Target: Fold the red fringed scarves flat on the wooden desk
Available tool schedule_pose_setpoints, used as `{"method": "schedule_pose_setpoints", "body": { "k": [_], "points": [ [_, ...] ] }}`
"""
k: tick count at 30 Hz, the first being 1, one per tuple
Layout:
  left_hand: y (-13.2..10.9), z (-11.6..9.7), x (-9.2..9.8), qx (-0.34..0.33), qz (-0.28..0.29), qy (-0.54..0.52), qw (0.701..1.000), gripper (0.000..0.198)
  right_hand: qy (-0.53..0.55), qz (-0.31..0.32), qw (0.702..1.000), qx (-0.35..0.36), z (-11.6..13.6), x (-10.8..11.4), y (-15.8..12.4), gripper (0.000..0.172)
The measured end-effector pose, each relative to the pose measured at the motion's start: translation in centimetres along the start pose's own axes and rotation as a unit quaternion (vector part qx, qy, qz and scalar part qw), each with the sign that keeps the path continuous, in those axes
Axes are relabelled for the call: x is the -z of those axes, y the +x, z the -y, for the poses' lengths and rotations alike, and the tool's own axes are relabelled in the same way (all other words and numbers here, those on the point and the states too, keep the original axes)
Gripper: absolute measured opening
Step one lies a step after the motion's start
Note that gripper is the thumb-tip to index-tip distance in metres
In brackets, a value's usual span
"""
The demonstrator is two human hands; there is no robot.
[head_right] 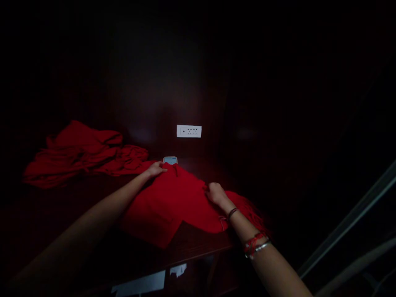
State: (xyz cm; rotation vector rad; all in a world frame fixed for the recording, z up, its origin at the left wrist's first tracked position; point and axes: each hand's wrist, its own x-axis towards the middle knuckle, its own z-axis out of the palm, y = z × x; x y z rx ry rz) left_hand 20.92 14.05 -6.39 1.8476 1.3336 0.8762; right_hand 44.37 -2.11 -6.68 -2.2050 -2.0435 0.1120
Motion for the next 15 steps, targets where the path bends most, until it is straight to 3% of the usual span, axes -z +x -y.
{"method": "schedule_pose_setpoints", "body": {
  "k": [4,8,11,15],
  "points": [
    [-0.3,0.5,1.4,0.007,-0.035,-0.011,0.999,0.035,0.044,0.009,0.997,0.058,-1.2,0.6,-0.2,0.021],
    [-1.7,0.6,3.1,-0.075,-0.034,0.055,0.995,0.050,0.127,-0.005,0.988,0.092,-0.6,2.2,1.2,0.046],
    [-2.7,0.6,3.4,-0.140,-0.004,0.130,0.982,0.036,0.215,-0.023,0.972,0.090,2.3,2.7,3.6,0.051],
    [-3.3,1.2,2.9,-0.132,-0.006,0.169,0.977,0.033,0.188,-0.020,0.975,0.114,7.5,2.0,6.5,0.048]
  ]
}}
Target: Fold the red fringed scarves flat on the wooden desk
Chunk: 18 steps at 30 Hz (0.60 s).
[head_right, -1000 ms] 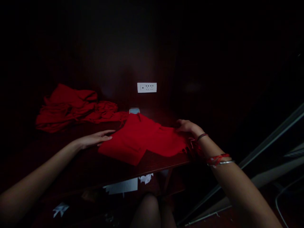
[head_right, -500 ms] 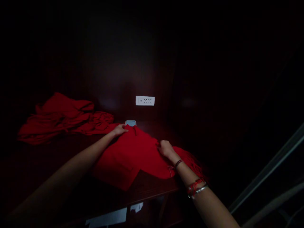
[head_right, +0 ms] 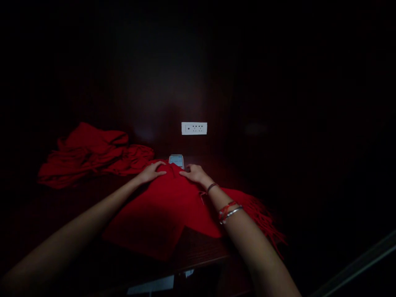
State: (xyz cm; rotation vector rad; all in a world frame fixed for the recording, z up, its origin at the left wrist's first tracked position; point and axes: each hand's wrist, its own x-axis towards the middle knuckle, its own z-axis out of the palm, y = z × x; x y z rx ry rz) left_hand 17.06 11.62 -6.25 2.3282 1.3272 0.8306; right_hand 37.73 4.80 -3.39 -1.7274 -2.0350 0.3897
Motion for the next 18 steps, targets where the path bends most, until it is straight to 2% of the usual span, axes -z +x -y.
{"method": "schedule_pose_setpoints", "body": {
  "k": [2,4,6,9,13,15,18],
  "points": [
    [-0.2,0.5,-0.4,0.008,-0.010,0.006,1.000,0.036,-0.032,-0.004,0.999,-0.010,1.2,-1.2,1.4,0.037],
    [-0.4,1.1,-0.6,0.004,-0.012,0.018,1.000,0.026,-0.034,-0.029,0.998,-0.051,1.4,-1.8,2.4,0.025],
    [-0.5,1.6,-0.4,-0.014,-0.006,0.031,0.999,0.012,-0.015,-0.064,0.993,-0.099,0.6,-1.8,3.0,0.020],
    [-0.5,2.2,0.9,-0.042,0.019,0.016,0.999,0.006,0.008,-0.096,0.983,-0.154,-1.5,-1.1,3.7,0.026],
    [-0.4,2.8,2.8,-0.037,0.090,0.005,0.995,0.010,0.032,-0.098,0.974,-0.201,-3.0,-0.8,3.9,0.033],
    [-0.5,2.6,3.1,-0.033,0.078,0.039,0.996,0.016,0.042,-0.097,0.975,-0.193,-2.9,-0.8,3.4,0.036],
    [-0.7,1.6,2.4,-0.073,0.027,0.076,0.994,0.031,0.037,-0.135,0.980,-0.140,-2.8,-0.6,1.6,0.041]
  ]
}}
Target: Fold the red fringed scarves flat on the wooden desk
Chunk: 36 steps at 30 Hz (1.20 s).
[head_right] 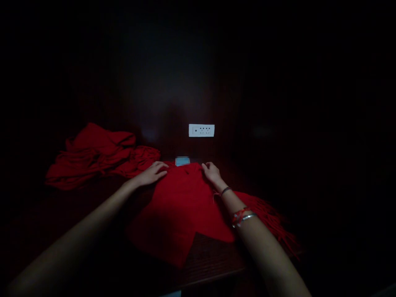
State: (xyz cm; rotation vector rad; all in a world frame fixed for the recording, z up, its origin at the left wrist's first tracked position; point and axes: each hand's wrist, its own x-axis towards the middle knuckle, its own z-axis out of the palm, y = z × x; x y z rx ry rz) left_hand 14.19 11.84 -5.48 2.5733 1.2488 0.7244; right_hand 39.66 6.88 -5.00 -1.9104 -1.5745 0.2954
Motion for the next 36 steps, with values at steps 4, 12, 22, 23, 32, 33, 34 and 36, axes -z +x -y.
{"method": "schedule_pose_setpoints", "body": {
  "k": [4,12,22,23,32,33,34,36],
  "points": [
    [-0.3,-2.1,-1.1,-0.029,0.080,0.006,0.996,0.047,-0.017,0.033,0.993,0.108,-2.0,1.5,-2.8,0.053],
    [-0.6,-2.5,-2.6,-0.032,0.086,0.054,0.994,0.039,0.054,0.062,0.996,-0.041,-2.4,1.0,-3.0,0.009],
    [-1.1,-3.2,-1.1,-0.041,0.084,0.039,0.995,0.054,0.088,0.062,0.989,-0.097,-3.7,2.1,-1.6,0.020],
    [-1.2,-3.6,-1.1,-0.052,0.083,0.046,0.994,0.052,0.077,0.058,0.992,-0.083,-3.7,2.0,-1.7,0.021],
    [-1.9,-5.2,-2.8,-0.074,0.078,0.033,0.994,0.064,-0.227,0.097,0.966,0.071,-7.3,4.9,-5.9,0.049],
    [-1.9,-5.0,-3.0,-0.066,0.086,0.027,0.994,0.062,-0.253,0.108,0.959,0.072,-7.7,5.3,-6.5,0.045],
    [-1.9,-4.8,-3.0,-0.058,0.089,0.024,0.994,0.060,-0.274,0.119,0.951,0.080,-7.9,5.8,-7.1,0.038],
    [-1.8,-4.4,-3.1,-0.047,0.079,0.023,0.995,0.053,-0.288,0.130,0.942,0.113,-7.7,6.8,-8.1,0.028]
  ]
}}
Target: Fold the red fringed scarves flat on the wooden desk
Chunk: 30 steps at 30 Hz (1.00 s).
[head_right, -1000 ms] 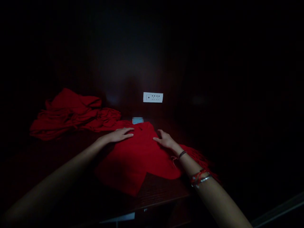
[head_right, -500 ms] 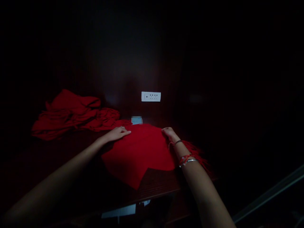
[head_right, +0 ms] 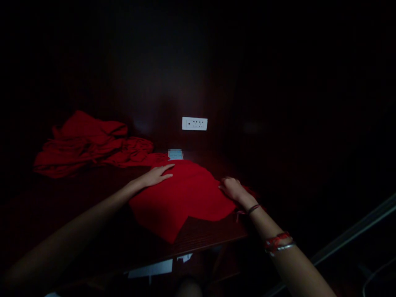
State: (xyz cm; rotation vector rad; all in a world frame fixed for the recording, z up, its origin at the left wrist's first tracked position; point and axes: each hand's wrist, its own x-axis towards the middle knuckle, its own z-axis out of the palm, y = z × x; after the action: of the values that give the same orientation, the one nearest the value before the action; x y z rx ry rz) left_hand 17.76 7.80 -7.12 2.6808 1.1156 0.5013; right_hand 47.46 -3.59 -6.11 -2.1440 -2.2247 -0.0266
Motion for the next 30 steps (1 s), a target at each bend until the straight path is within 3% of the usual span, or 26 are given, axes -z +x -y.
{"method": "schedule_pose_setpoints", "body": {
  "k": [4,9,11,15,19,21,26,30],
  "points": [
    [-0.2,0.4,0.5,0.027,-0.014,0.043,0.999,0.043,0.053,-0.039,0.997,0.043,-0.6,2.4,-2.3,0.031],
    [0.3,-0.5,1.9,0.108,0.056,0.183,0.976,0.043,0.044,0.064,0.996,0.033,-2.5,2.8,-2.6,0.024],
    [1.1,-1.3,2.4,0.092,0.050,0.215,0.971,0.034,0.020,0.063,0.997,0.046,-2.6,2.0,-1.9,0.019],
    [3.8,-2.8,2.1,-0.026,0.026,0.207,0.978,0.031,0.023,0.021,0.999,0.036,-1.9,1.1,-0.7,0.018],
    [5.8,-2.6,1.2,0.001,0.085,0.156,0.984,0.029,0.078,0.061,0.995,0.016,-1.4,1.1,-1.0,0.032],
    [6.2,-1.7,1.4,0.018,0.080,0.151,0.985,0.021,0.080,0.079,0.993,0.024,-1.3,1.0,-1.4,0.025],
    [5.2,0.6,2.9,0.058,0.036,0.167,0.984,0.020,0.106,0.013,0.992,0.073,-1.3,0.7,-1.9,0.010],
    [2.9,1.2,2.4,0.028,0.087,0.139,0.986,0.015,0.102,0.052,0.993,0.025,-2.4,1.2,-1.9,0.008]
  ]
}}
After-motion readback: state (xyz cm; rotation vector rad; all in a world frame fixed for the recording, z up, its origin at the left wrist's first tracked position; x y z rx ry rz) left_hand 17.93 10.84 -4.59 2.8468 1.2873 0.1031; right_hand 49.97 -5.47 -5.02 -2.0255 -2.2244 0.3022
